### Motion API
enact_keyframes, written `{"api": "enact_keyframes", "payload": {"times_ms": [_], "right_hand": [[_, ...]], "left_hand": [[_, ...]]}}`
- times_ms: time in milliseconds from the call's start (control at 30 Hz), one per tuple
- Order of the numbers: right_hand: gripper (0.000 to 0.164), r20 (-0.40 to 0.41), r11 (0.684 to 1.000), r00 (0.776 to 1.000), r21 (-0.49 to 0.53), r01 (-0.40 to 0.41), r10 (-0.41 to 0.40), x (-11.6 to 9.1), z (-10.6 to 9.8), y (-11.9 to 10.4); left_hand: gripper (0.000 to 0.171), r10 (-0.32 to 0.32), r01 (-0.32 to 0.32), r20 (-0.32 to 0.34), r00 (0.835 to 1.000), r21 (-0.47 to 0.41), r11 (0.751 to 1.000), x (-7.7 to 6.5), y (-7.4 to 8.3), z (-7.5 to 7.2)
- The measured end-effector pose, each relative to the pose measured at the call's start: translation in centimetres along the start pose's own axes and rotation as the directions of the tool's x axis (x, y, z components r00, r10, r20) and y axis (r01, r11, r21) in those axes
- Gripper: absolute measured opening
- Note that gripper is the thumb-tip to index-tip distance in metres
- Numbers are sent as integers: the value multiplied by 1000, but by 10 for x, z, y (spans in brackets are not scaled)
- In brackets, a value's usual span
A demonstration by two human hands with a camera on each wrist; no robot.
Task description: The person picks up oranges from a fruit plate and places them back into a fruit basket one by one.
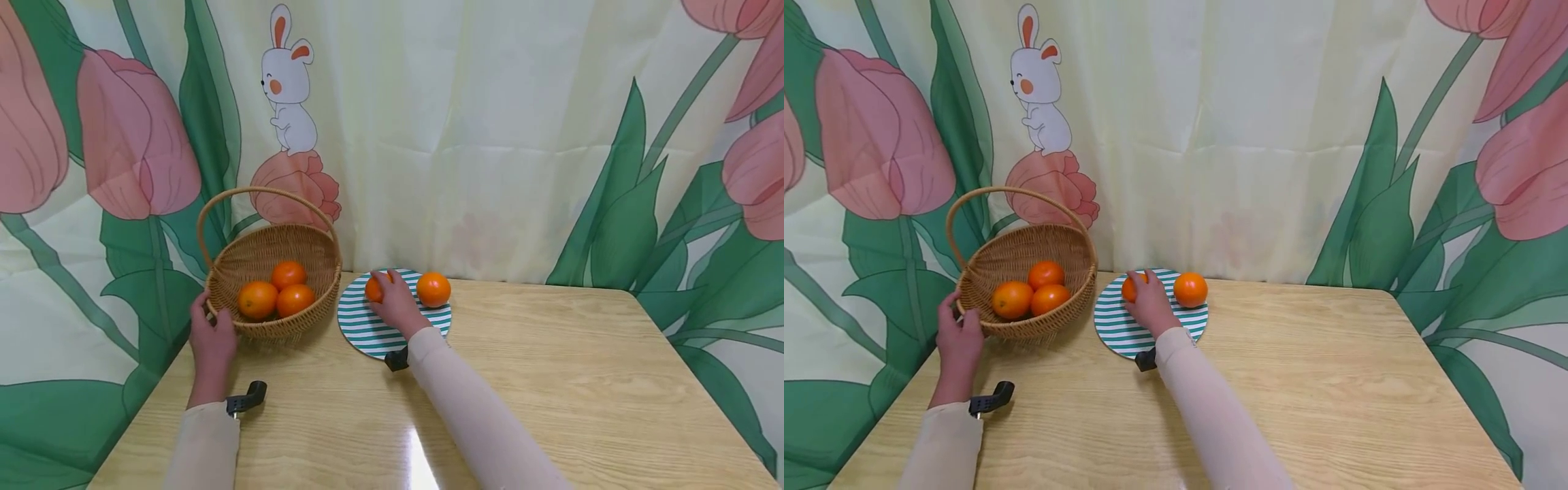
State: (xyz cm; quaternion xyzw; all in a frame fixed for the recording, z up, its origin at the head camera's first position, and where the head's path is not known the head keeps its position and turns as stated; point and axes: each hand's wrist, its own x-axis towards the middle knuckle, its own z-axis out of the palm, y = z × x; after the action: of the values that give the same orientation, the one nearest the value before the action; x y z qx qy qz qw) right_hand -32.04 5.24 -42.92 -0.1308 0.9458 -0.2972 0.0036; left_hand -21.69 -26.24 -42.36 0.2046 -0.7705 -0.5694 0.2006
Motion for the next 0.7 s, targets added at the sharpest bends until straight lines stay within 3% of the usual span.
{"api": "enact_keyframes", "payload": {"times_ms": [500, 700], "right_hand": [[65, -32, 999, 999, 17, 34, -33, -10, -11, 4], [66, -28, 997, 998, 55, 61, -60, -15, -12, -5]], "left_hand": [[57, -7, 8, 10, 1000, -31, 999, 0, 4, 5], [56, -26, 26, -2, 1000, -9, 1000, -1, 4, -2]]}}
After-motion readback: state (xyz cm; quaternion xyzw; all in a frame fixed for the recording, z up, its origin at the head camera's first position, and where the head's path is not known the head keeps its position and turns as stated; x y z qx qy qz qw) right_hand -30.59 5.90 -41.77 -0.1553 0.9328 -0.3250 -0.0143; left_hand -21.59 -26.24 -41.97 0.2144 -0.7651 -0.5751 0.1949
